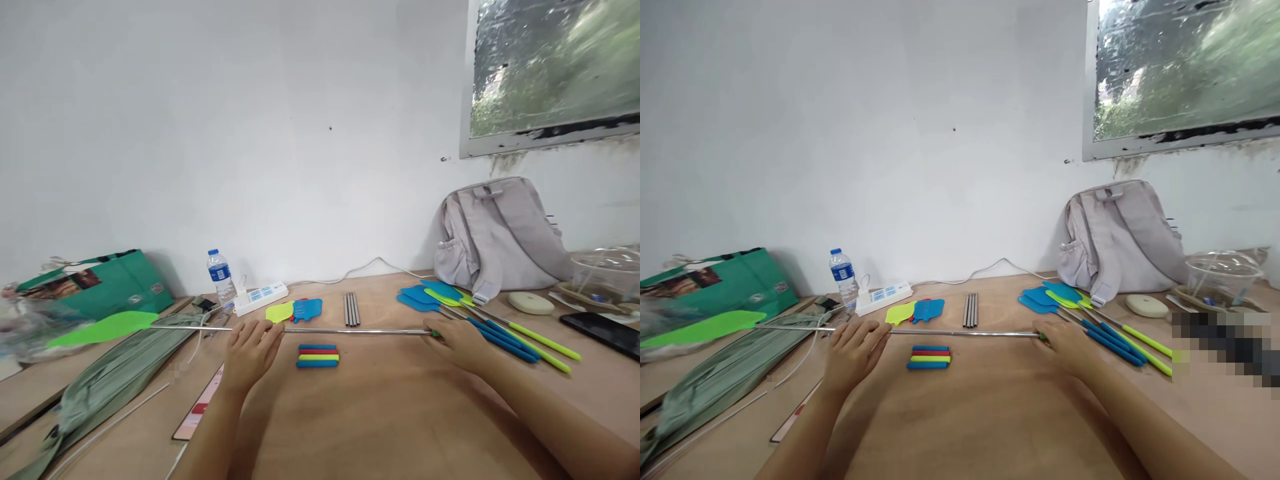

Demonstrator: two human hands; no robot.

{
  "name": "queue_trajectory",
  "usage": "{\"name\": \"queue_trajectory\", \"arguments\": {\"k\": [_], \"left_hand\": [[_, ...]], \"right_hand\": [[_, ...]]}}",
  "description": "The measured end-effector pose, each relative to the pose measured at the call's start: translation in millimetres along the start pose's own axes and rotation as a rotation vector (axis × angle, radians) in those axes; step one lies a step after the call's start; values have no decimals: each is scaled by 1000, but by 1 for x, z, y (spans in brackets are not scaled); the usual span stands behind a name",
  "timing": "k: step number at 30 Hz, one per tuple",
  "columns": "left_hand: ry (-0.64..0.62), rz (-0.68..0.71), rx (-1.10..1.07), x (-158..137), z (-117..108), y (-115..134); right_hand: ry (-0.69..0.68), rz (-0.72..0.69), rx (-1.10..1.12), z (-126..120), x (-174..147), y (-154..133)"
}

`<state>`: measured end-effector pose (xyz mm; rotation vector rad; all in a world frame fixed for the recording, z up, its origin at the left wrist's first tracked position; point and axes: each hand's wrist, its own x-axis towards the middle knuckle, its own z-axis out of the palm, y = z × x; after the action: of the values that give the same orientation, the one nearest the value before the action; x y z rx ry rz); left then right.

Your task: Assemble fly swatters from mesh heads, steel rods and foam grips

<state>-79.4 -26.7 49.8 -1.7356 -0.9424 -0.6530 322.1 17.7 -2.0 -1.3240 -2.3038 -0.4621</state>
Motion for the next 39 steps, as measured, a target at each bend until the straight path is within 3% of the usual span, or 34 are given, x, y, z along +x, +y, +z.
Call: {"name": "queue_trajectory", "arguments": {"k": [5, 8, 12, 17, 21, 23, 25, 29, 31, 34, 37, 39], "left_hand": [[100, -133, 54, -5, 10, 1], [159, -406, 76, -8, 15, 1], [140, -782, -54, -9, 17, -4], [133, -1159, -408, -14, 29, -15], [340, -1526, -1055, -13, 37, -23], [437, -1555, -1406, -11, 36, -25], [460, -1494, -1644, -10, 32, -25], [571, -1432, -1842, -9, 24, -25], [710, -1491, -1812, -10, 24, -28], [880, -1664, -1593, -14, 26, -36], [875, -1793, -1453, -19, 29, -42], [820, -1797, -1417, -21, 32, -44]], "right_hand": [[20, 76, -78, 2, -1, 10], [70, 143, -184, 4, -6, 31], [150, 266, -319, 6, -13, 57], [214, 344, -369, 4, -20, 73], [256, 369, -355, -1, -26, 84], [278, 378, -357, -3, -30, 90], [305, 385, -346, -3, -32, 94], [341, 373, -313, 0, -33, 101], [352, 363, -310, 2, -32, 103], [386, 363, -331, 2, -33, 107], [466, 400, -383, -1, -37, 111], [510, 433, -409, -3, -40, 114]]}}
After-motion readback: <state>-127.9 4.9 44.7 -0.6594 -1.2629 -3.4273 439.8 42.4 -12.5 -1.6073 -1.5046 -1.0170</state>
